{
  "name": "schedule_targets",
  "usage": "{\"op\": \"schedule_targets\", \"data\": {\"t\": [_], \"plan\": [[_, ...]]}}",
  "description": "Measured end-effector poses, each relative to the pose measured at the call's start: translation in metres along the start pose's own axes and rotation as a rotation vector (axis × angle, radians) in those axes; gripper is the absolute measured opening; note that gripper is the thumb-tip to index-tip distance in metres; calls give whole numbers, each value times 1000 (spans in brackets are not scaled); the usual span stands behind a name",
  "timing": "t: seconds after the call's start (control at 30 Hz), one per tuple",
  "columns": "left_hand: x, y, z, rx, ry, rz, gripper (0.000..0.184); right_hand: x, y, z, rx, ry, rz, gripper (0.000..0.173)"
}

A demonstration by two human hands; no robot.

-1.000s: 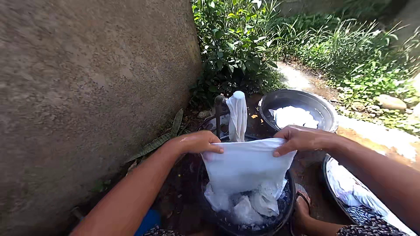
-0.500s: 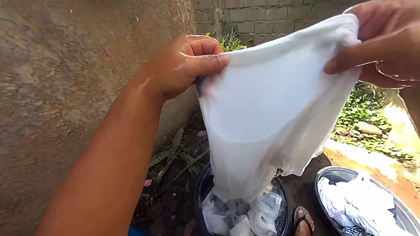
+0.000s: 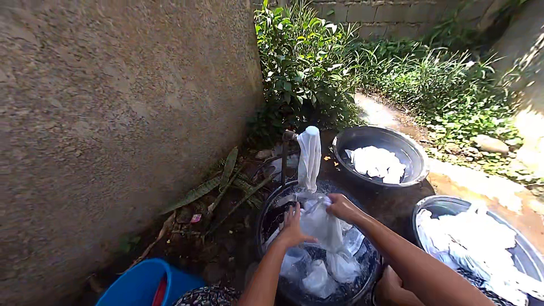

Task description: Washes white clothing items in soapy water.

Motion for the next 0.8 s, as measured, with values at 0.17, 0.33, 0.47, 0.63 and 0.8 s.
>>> {"op": "schedule_targets", "data": {"t": [0.17, 0.33, 0.47, 0.63, 0.8], "plan": [[24, 9, -33, -32, 274, -473, 154, -138, -129, 142, 425, -456, -25, 17], [50, 23, -36, -457, 131, -452, 69, -256, -242, 179, 345, -952, -120, 25], [44, -21, -53, -975, 19, -526, 36, -250, -249, 104, -69, -766, -484, 25], [20, -54, -100, -1092, 216, -425, 84, -116, -121, -44, -296, -159, -193, 19], [0, -52, -148, -1506, 449, -412, 64, -37, -7, -96, -354, 124, -163, 113]]}}
Point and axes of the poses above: each hand's wrist, its own x-axis towards the middle knuckle, its own y-axis out of the palm, z = x × y, the point moved 7 cm from there along x, towards the middle knuckle, and after that the axes turned 15 degrees about y, right-handed, at the moved point
